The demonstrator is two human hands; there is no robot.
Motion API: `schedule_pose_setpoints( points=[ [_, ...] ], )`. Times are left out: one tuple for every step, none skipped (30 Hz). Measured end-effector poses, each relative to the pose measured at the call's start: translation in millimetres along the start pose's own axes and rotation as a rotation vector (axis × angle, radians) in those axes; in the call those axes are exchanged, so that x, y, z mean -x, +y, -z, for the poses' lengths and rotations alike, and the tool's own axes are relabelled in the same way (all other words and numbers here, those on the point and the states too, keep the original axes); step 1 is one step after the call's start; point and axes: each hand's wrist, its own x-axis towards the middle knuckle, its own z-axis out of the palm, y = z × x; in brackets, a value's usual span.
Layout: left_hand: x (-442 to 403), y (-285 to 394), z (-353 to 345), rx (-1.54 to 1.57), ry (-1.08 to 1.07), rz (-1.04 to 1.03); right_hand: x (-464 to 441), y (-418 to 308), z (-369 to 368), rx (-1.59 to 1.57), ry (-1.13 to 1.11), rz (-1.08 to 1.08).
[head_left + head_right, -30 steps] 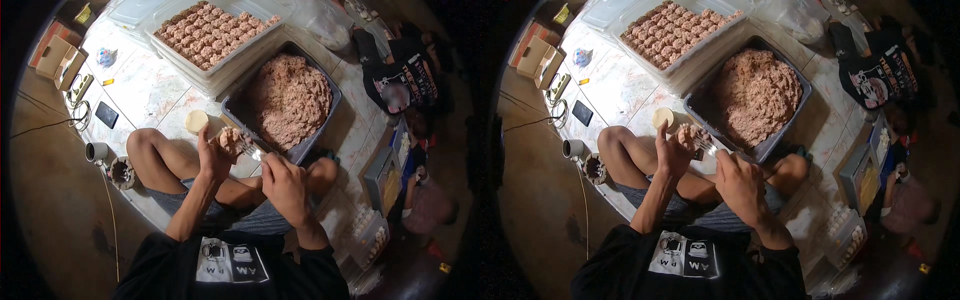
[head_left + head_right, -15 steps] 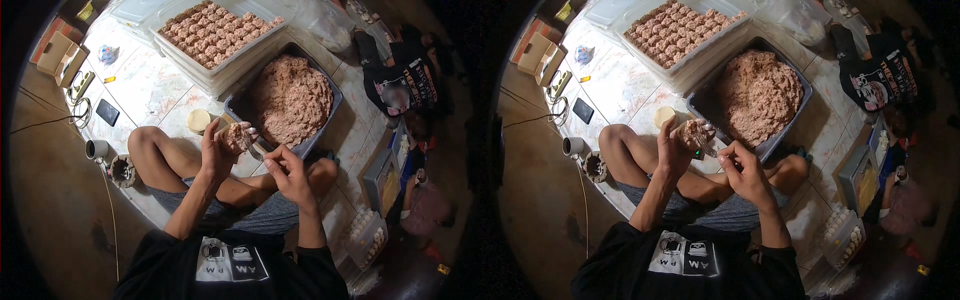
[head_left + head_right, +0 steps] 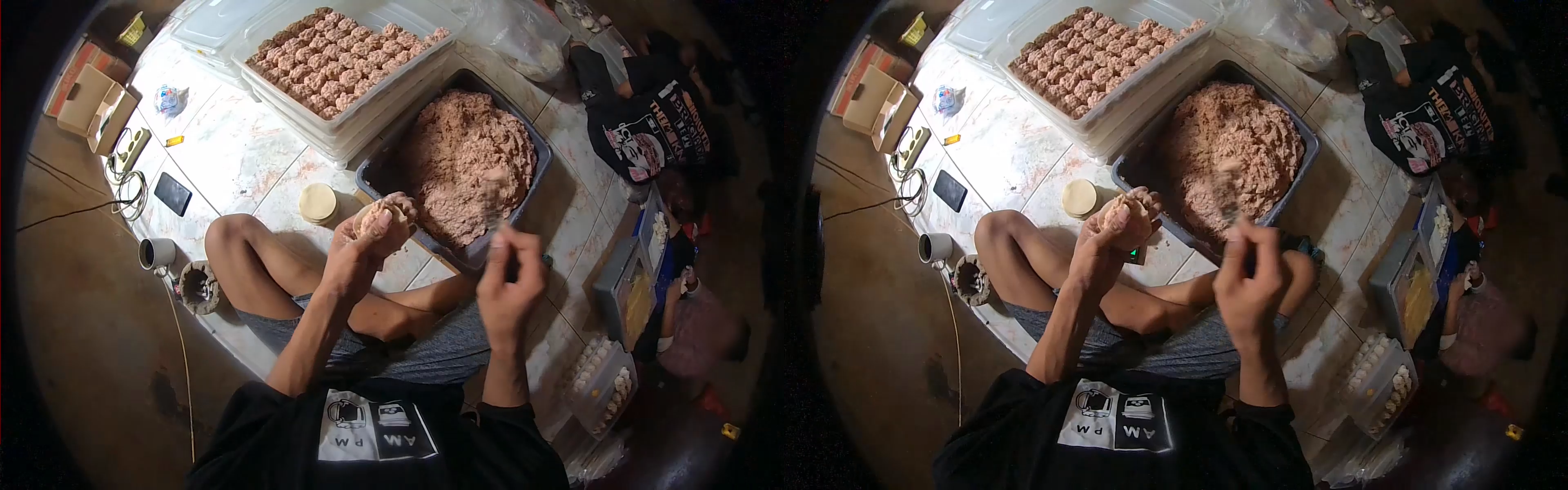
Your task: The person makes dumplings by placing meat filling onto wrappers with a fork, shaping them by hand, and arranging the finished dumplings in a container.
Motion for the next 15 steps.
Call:
schedule_pose_setpoints(
  points=[
    [-1.4, 0.5, 3.2, -0.021, 0.028, 0.033, -2.7, 8.0, 3.6, -0.028, 0.027, -0.006],
    [-3.0, 1.0, 6.4, -0.042, 0.056, 0.067, -5.1, 15.4, 5.0, -0.054, 0.056, -0.011],
    [-5.0, 1.1, 5.9, -0.071, 0.057, 0.072, -11.5, 25.2, -3.1, 0.050, 0.013, 0.030],
    [-4.1, -0.8, 4.6, -0.015, 0.058, 0.081, -19.9, 17.1, 9.0, 0.466, -0.393, -0.202],
    [-3.1, -2.6, 3.4, 0.041, 0.059, 0.089, -15.5, 32.9, 9.8, 0.486, -0.424, -0.156],
    [-2.9, -3.9, 0.8, 0.175, 0.057, 0.099, -17.2, 33.1, 4.7, 0.503, -0.448, -0.111],
    [-7.4, -3.2, -0.5, 0.314, 0.055, 0.095, -21.8, 31.0, 4.8, 0.425, -0.441, -0.147],
    [-11.4, -5.4, 2.4, 0.343, 0.044, 0.089, -23.2, 25.3, 11.2, 0.349, -0.450, -0.181],
    [-11.8, -11.7, 7.9, 0.371, 0.039, 0.100, -19.4, 11.2, 18.3, 0.277, -0.465, -0.234],
    [-15.7, -13.6, 9.3, 0.393, 0.018, 0.105, -14.9, 0.5, 20.7, 0.180, -0.480, -0.196],
    [-17.7, -15.5, 6.6, 0.444, 0.051, 0.129, -14.1, -9.2, 18.8, 0.081, -0.485, -0.142],
    [-19.3, -14.7, 2.0, 0.430, 0.042, 0.138, -11.1, -15.9, 16.0, -0.017, -0.497, -0.099],
    [-16.8, -13.3, -3.3, 0.416, 0.038, 0.155, -1.3, -4.1, 1.8, -0.208, -0.548, -0.133],
    [-14.9, -11.3, -7.8, 0.402, 0.032, 0.171, 3.2, 5.4, -3.4, -0.216, -0.607, -0.120],
    [-12.6, -7.8, -8.7, 0.374, 0.036, 0.187, 2.7, 12.8, -8.3, -0.119, -0.591, -0.120]
  ],
)
